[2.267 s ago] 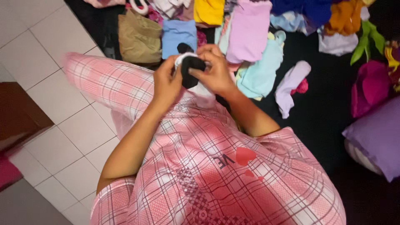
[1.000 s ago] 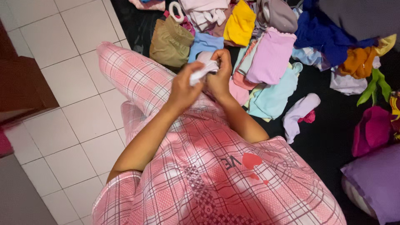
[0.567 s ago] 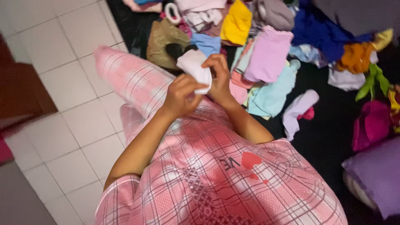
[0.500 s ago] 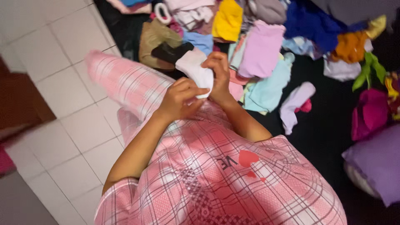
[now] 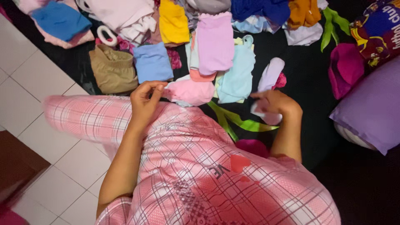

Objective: The person sits on the floor and folds a variety of small garments, including shirts, shorts, and underwear, one by one. They smooth each item and place it into a growing stack of folded clothes.

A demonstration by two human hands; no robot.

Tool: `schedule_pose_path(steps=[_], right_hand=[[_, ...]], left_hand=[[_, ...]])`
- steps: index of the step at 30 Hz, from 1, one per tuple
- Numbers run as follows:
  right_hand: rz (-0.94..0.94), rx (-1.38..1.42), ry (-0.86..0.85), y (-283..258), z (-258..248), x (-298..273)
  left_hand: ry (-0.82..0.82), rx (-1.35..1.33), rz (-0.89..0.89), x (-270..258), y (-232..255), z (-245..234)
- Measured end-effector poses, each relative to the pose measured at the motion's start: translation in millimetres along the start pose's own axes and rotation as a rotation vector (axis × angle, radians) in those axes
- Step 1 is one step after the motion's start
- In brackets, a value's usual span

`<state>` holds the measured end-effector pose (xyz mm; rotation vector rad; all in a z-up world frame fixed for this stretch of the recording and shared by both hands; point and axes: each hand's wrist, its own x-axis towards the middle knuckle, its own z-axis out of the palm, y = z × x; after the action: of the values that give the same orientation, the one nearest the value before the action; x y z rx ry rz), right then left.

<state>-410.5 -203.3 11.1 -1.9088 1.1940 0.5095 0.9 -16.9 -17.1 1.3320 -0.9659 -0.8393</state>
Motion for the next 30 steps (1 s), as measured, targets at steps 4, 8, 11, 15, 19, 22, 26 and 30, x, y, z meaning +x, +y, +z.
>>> schedule_pose_path(steps=[4,8,11,15,19,22,26,30], right_hand=[[-0.701,-0.032,0.507,-6.1,-32.2,65.1],[-0.599,-0.09,0.858,-5.2,-77.9,173.8],[-0.452,-0.197,0.929,-1.0,-108.0,259.4],[-0.337,-0.196,0.658,13.0,-121.0,322.2],[-0.13,-0.333,0.82,4.2,-115.9,330.3],[0.053,-0.361,0.804,-23.5,-118.4,325.1],[-0.135,-0.183,0.775,-44.0,-137.4,288.4],[-0.486,-0.07,0.727,-77.5,-168.7,265.3]], left_hand=[[0.047,-0.136,-0.155,12.8,-6.1,0.1],[0.117,-0.027,-0.2,19.9,-4.3,-12.3],[0.182,-0.029,-0.184,22.8,-6.5,-25.4],[0.252,-0.024,-0.22,27.3,-18.2,-33.1],[0.256,-0.017,-0.259,42.8,-33.4,-34.0],[0.194,0.012,-0.27,56.8,-42.5,-29.8],[0.12,0.083,-0.27,77.1,-46.7,-22.5],[0.099,0.084,-0.197,115.6,-41.5,-7.8]])
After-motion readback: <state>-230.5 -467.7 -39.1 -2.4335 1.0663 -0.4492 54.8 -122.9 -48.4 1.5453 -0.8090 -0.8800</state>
